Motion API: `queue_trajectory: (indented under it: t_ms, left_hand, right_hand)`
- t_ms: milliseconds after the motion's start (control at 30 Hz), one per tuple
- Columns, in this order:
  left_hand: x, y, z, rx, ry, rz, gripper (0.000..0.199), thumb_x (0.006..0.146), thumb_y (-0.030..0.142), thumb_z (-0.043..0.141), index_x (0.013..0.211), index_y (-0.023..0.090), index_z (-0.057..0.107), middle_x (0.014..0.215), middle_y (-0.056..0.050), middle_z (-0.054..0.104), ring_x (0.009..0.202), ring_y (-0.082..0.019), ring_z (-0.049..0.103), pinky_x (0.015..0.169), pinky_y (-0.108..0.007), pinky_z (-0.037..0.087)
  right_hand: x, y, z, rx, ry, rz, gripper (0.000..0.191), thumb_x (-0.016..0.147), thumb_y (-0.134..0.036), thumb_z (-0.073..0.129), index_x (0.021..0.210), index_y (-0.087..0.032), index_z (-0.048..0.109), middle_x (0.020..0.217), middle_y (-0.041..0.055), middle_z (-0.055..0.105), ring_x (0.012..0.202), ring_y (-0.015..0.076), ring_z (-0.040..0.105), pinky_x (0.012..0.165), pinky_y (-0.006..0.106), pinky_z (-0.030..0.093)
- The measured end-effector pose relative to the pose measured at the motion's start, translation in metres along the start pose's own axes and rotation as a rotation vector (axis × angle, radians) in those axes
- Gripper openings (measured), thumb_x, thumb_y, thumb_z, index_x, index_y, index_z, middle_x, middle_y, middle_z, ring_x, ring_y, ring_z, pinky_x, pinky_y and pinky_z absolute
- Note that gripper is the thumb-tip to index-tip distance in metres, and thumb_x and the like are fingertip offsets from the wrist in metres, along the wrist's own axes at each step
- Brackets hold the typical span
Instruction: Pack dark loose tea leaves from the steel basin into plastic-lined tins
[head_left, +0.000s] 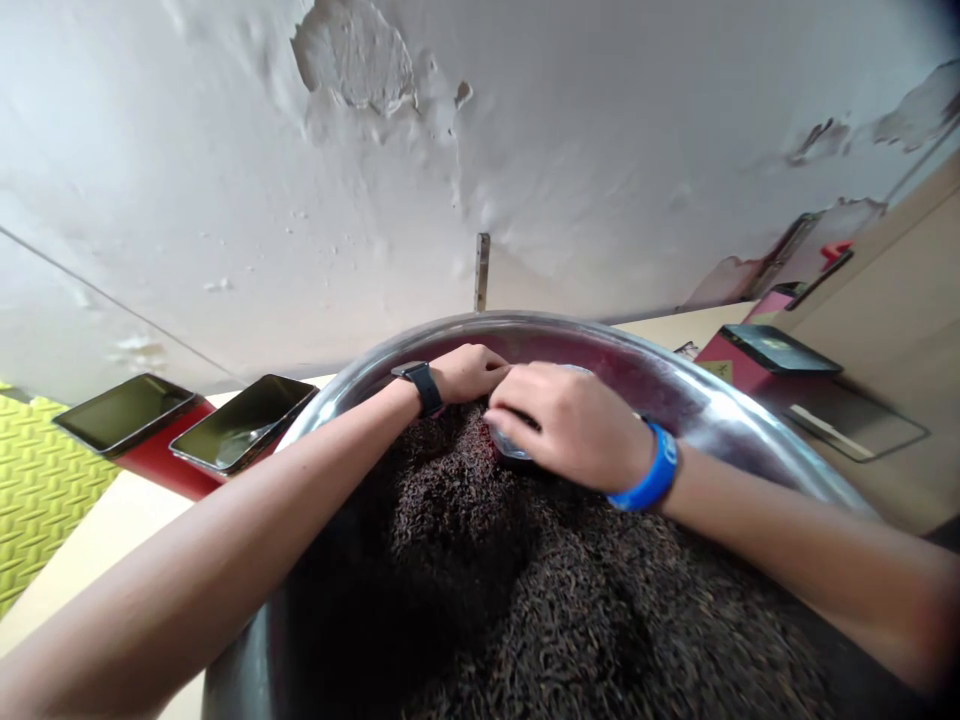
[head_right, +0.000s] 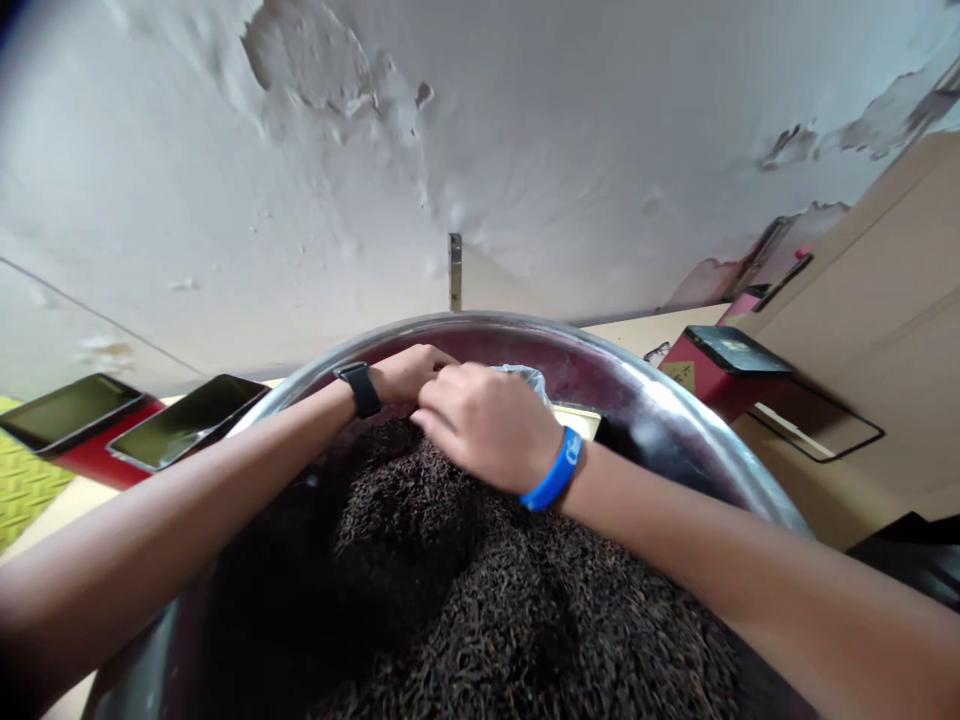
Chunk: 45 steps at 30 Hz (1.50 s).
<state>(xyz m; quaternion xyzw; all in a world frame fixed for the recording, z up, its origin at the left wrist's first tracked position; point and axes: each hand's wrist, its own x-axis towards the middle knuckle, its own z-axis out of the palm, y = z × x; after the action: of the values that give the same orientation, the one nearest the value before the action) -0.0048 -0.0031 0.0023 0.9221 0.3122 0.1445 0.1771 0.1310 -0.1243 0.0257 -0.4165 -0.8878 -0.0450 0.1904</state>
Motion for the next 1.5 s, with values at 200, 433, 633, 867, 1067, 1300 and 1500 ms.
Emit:
queue_trajectory:
  t_ms: [200,433,633,867,1067,1300,1500]
  left_hand:
    - [0.000,0.003,0.000,0.023,0.007,-0.066,0.052,0.081,0.055,0.032,0.071,0.014,0.064,0.057,0.000,0.051,0.052,-0.009,0.039,0.049,-0.022,0.027]
    - [-0.001,0.005,-0.001,-0.014,-0.006,-0.065,0.049,0.080,0.054,0.034,0.076,0.016,0.065,0.060,0.000,0.052,0.053,-0.009,0.039,0.051,-0.022,0.028]
    - [-0.002,0.004,-0.001,0.019,-0.003,-0.048,0.051,0.081,0.053,0.032,0.067,0.016,0.062,0.056,0.000,0.048,0.052,-0.009,0.036,0.050,-0.023,0.026]
    - [-0.002,0.004,-0.002,-0.019,-0.020,-0.034,0.044,0.081,0.047,0.037,0.070,0.014,0.064,0.059,-0.001,0.056,0.054,-0.010,0.041,0.051,-0.023,0.028]
    - [-0.001,0.001,-0.001,-0.009,-0.011,-0.014,0.041,0.083,0.044,0.037,0.082,0.016,0.066,0.070,-0.002,0.063,0.059,-0.011,0.047,0.054,-0.023,0.032]
    - [0.002,0.006,-0.001,0.320,0.135,0.218,0.032,0.086,0.033,0.037,0.086,0.016,0.064,0.088,-0.005,0.063,0.078,-0.014,0.053,0.070,-0.026,0.039]
    - [0.001,0.026,0.003,0.650,0.255,0.357,0.026,0.088,0.025,0.037,0.086,0.014,0.061,0.097,-0.008,0.059,0.102,-0.018,0.045,0.087,-0.032,0.034]
  right_hand:
    - [-0.030,-0.037,0.049,0.175,-0.707,-0.305,0.058,0.074,-0.061,0.041,0.102,-0.014,0.060,0.096,0.0127,0.060,0.085,0.0235,0.057,0.066,0.032,0.044]
    - [-0.037,-0.042,0.056,0.060,-0.930,-0.173,0.082,0.066,-0.074,0.037,0.106,-0.006,0.058,0.094,0.0216,0.061,0.081,0.0311,0.060,0.064,0.039,0.045]
    - [-0.028,-0.052,0.031,0.018,-0.942,-0.316,0.053,0.074,-0.062,0.041,0.086,-0.017,0.065,0.074,0.0096,0.066,0.068,0.0232,0.062,0.054,0.031,0.041]
    - [0.002,0.004,-0.012,-0.019,-0.292,-0.125,0.043,0.085,-0.052,0.032,0.091,-0.017,0.058,0.081,0.0065,0.064,0.072,0.0173,0.058,0.060,0.028,0.038]
    - [0.007,0.048,0.005,-0.148,-0.195,0.061,0.032,0.084,-0.042,0.041,0.091,-0.016,0.059,0.090,0.0079,0.061,0.083,0.0190,0.056,0.070,0.031,0.039]
    - [-0.002,0.022,-0.026,-0.139,-0.203,0.103,0.033,0.085,-0.041,0.038,0.083,-0.019,0.062,0.080,0.0057,0.062,0.074,0.0169,0.056,0.063,0.030,0.039]
    - [-0.008,-0.003,-0.027,-0.102,-0.286,-0.040,0.030,0.083,-0.040,0.042,0.079,-0.018,0.061,0.079,0.0052,0.062,0.071,0.0176,0.056,0.063,0.030,0.039]
